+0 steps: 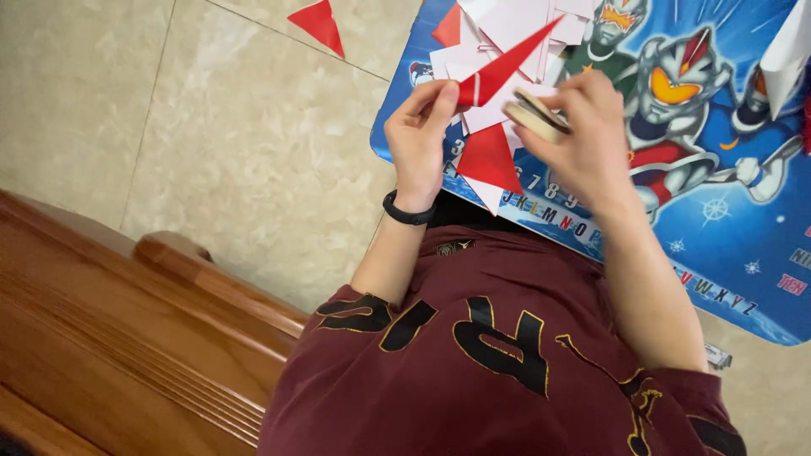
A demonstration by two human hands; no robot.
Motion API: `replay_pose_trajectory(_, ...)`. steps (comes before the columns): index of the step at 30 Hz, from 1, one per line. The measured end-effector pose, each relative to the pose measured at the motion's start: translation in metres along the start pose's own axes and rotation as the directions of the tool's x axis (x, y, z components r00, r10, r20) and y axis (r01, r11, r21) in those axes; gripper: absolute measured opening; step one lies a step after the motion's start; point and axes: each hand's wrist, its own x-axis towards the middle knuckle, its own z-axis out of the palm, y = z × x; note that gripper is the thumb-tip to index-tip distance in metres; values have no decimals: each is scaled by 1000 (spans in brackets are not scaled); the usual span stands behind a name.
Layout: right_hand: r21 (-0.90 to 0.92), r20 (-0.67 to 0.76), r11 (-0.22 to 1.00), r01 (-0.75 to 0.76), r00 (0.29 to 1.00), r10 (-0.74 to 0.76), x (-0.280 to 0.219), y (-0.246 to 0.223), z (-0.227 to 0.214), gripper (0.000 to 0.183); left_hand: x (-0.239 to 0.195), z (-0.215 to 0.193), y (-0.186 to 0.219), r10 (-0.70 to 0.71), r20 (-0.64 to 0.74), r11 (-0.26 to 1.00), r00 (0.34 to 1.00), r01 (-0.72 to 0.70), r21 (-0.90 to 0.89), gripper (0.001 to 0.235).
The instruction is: Folding and stapling pieces of paper to create origami figures.
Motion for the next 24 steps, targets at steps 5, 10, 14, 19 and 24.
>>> replay_pose_trajectory(5, 523, 231, 761, -383, 924, 306, -22, -1, -44, 42, -10, 29, 5, -12, 167, 999, 986, 4, 48, 15)
replay_pose_trajectory(10, 480, 255, 776, -410, 911, 324, -37, 6, -65, 47, -24, 56, 0, 17, 344, 998, 939, -39, 57, 9)
replay_pose_trajectory(14, 489, 238, 791, -367, 929, 283, -40, 3, -75, 50, -38, 69, 9, 49, 438, 962, 898, -160, 220, 7)
replay_pose_trajectory(19, 544, 218, 757, -362, 932, 290, -42, -2, -83, 48, -48, 75, 6, 72, 483, 981, 873, -149, 123, 12)
replay_pose_trajectory(24, 540, 168, 782, -311, 950, 263, -44, 0, -84, 45, -50, 74, 7, 65, 503, 969, 862, -174, 173, 13)
